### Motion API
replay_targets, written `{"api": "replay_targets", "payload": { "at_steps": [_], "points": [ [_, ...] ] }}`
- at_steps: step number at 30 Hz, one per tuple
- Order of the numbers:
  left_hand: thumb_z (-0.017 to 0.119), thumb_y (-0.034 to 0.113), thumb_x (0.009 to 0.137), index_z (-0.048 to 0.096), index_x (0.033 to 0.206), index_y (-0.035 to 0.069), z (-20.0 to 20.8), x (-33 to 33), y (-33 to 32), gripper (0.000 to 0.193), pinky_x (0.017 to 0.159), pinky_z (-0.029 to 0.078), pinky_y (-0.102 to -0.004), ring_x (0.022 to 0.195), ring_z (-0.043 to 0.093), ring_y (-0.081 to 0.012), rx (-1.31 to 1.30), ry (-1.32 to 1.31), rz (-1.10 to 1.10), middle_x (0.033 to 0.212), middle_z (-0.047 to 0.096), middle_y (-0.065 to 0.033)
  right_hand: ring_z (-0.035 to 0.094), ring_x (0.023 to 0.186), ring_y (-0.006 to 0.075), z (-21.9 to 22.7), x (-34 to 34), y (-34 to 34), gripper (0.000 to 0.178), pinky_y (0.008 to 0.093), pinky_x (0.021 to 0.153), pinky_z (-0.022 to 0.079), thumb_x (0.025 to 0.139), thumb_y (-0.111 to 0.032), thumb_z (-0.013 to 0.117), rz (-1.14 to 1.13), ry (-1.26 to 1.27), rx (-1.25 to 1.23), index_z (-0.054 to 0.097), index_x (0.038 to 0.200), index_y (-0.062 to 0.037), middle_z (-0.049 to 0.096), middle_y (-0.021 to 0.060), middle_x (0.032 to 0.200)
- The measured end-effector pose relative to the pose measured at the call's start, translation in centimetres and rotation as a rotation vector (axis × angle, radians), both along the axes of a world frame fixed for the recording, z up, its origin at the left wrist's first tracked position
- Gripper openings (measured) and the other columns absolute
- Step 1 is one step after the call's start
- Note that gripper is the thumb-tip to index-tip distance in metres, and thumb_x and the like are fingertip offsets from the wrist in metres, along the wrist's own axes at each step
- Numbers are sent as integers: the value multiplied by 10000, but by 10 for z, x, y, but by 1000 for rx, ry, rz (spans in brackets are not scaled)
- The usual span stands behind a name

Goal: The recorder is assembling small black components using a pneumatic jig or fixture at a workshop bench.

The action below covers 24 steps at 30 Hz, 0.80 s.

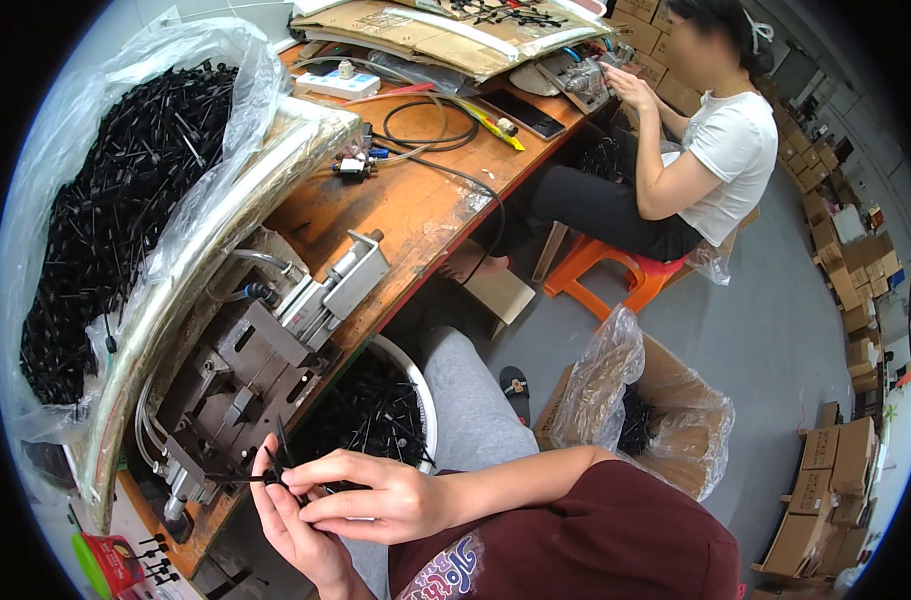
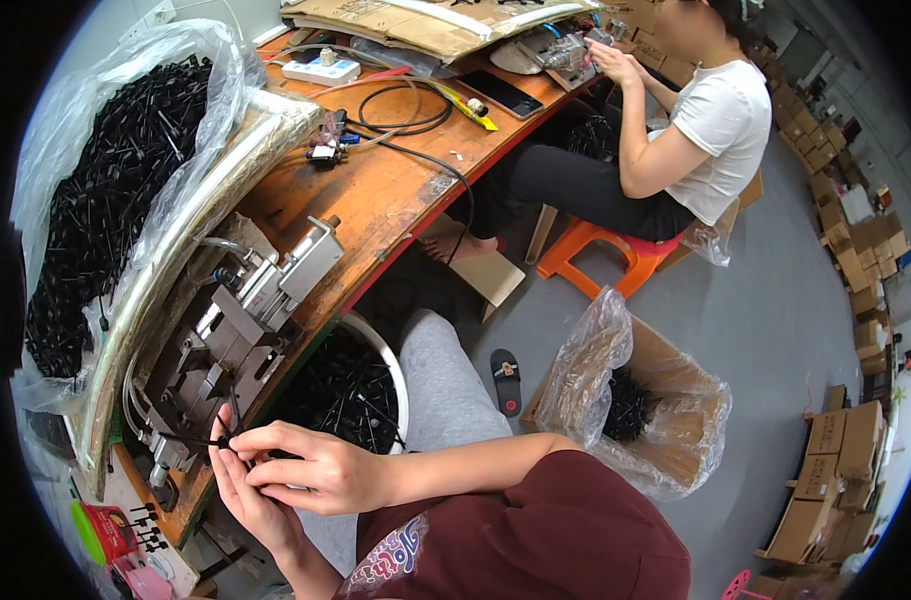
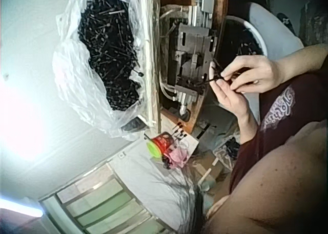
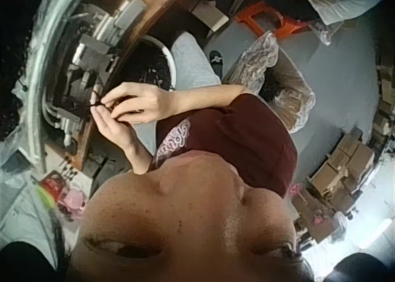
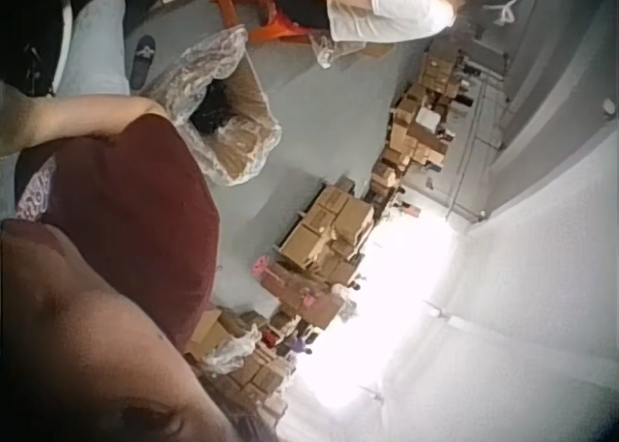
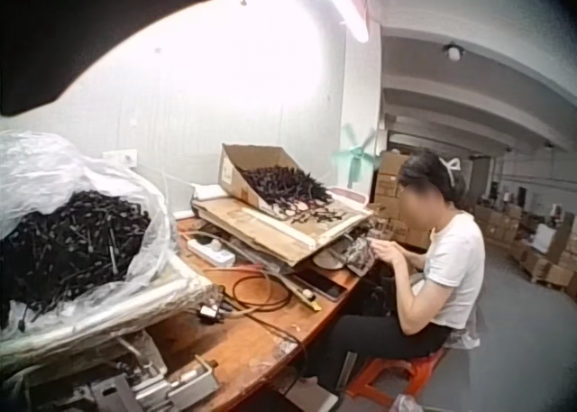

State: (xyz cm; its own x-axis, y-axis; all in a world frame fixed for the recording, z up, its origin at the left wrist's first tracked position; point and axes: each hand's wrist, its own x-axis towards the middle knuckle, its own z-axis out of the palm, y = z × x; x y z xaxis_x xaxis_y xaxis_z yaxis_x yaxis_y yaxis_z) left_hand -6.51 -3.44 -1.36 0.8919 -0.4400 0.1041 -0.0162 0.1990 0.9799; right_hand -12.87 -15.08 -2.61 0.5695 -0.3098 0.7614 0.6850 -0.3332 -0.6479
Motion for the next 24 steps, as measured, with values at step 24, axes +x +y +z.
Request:
{"api": "replay_targets", "payload": {
  "at_steps": [24],
  "points": [
    [437,213,1041,448,1251,-20,1,23,32,314,442,283,-164,476,361,-11,-104,-59,106,1031,600,-136,635,1048,318,5,38,-25,352,370,889,539,770,114,676,-50,395,-406,654,1117,56,577,196,1228]
  ]
}}
